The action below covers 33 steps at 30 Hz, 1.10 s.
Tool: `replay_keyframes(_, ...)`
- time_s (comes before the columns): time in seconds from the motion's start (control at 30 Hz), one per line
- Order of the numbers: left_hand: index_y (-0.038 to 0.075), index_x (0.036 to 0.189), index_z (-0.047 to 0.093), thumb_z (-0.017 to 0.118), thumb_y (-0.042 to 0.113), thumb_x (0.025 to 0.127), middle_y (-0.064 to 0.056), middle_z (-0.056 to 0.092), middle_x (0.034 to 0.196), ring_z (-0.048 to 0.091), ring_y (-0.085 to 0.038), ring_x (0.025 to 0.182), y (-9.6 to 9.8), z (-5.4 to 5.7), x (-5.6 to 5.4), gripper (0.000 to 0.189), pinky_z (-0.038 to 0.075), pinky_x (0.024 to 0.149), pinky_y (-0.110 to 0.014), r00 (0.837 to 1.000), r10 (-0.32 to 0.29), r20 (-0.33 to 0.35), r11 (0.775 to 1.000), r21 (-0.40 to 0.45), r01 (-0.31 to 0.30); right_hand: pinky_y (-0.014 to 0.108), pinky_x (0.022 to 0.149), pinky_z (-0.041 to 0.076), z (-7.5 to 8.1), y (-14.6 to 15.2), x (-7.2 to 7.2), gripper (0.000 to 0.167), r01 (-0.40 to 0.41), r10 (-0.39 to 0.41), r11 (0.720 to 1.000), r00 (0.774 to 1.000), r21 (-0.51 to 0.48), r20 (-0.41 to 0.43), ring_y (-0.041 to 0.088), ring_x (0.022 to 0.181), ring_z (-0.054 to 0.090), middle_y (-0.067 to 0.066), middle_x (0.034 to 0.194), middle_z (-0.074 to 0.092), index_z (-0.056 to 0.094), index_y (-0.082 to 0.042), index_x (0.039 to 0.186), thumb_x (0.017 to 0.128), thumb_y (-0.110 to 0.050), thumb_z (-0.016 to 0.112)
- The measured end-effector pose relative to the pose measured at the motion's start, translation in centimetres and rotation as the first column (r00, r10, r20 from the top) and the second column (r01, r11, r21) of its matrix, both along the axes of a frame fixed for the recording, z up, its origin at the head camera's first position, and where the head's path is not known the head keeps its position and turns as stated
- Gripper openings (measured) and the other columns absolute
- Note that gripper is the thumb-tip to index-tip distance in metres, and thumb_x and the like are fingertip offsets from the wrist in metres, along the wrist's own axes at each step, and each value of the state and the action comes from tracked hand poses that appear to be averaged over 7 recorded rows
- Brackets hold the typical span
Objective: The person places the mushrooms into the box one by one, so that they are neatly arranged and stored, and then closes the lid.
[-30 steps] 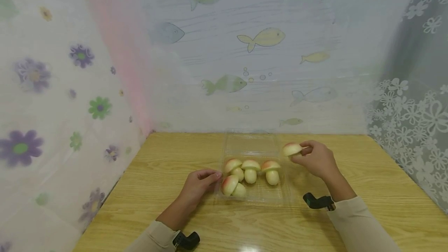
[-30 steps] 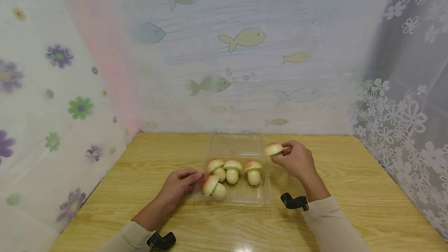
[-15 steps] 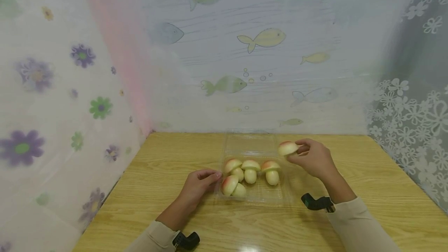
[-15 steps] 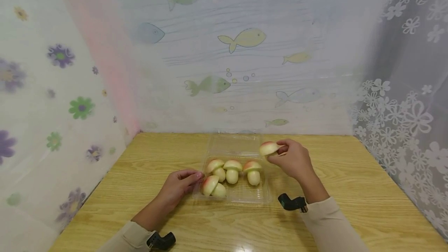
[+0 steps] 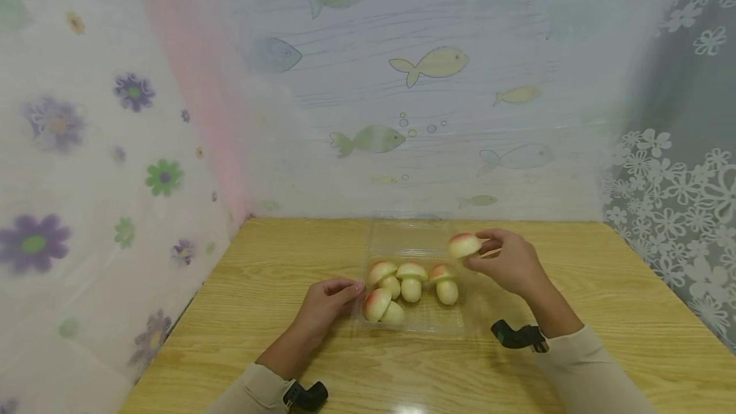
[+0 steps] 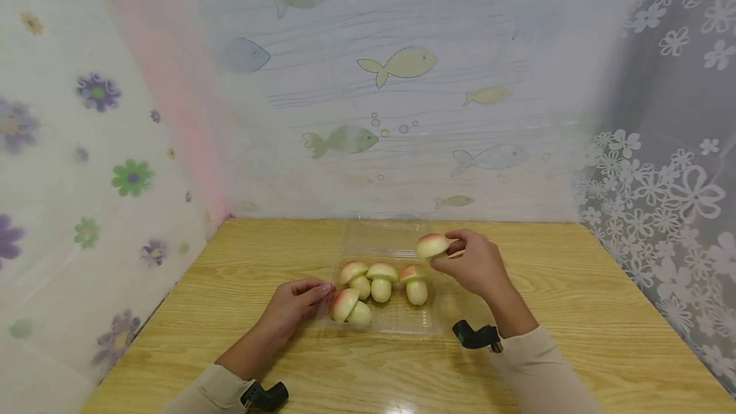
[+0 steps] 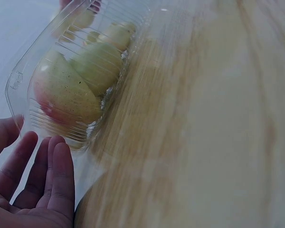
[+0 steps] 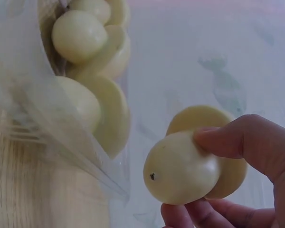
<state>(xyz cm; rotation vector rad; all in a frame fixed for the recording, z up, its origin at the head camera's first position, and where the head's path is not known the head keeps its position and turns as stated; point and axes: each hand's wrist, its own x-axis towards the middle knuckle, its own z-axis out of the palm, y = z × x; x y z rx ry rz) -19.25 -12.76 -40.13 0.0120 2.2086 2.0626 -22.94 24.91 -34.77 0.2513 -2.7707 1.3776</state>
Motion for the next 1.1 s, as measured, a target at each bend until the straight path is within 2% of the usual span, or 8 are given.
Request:
replay_keyframes(0.4,-0.004,0.119,0.073,0.079,0.024,0.094,-0.013,0.077,0.114,0.075,-0.021,0.105,0.8,-0.1,1.4,0.038,0.061,0.089,-0.032,1.0,0.025,0.0,1.0,0.0,-0.025,0.041,0.077,0.063,0.4,-0.4,1.3,0.075,-0.068,0.068,0.997,0.998,-0.047,-0.001,0.034,0.109,0.072,0.016,0.121,0.072,0.053,-0.003,0.147,0.086,-0.034,0.085)
replay_keyframes(0.7,-0.005,0.118,0.073,0.079,0.023,0.094,-0.013,0.077,0.113,0.075,-0.022,0.104,1.3,-0.2,2.4,0.037,0.062,0.089,-0.032,0.999,0.04,-0.003,0.999,0.005,-0.04,0.041,0.078,0.064,0.1,-0.9,2.1,0.076,-0.15,0.151,0.986,0.988,-0.067,0.017,0.033,0.107,0.073,0.016,0.121,0.071,0.054,-0.003,0.147,0.084,-0.032,0.087)
replay_keyframes(1.1,-0.005,0.119,0.073,0.079,0.023,0.095,-0.014,0.076,0.114,0.075,-0.022,0.105,1.3,-0.1,2.4,0.038,0.061,0.09,-0.033,0.999,0.035,-0.003,0.999,0.003,-0.035,0.036,0.074,0.063,0.0,-2.2,2.7,0.056,-0.23,0.231,0.971,0.973,-0.064,0.011,0.022,0.09,0.075,0.009,0.109,0.075,0.068,-0.002,0.128,0.081,-0.023,0.089)
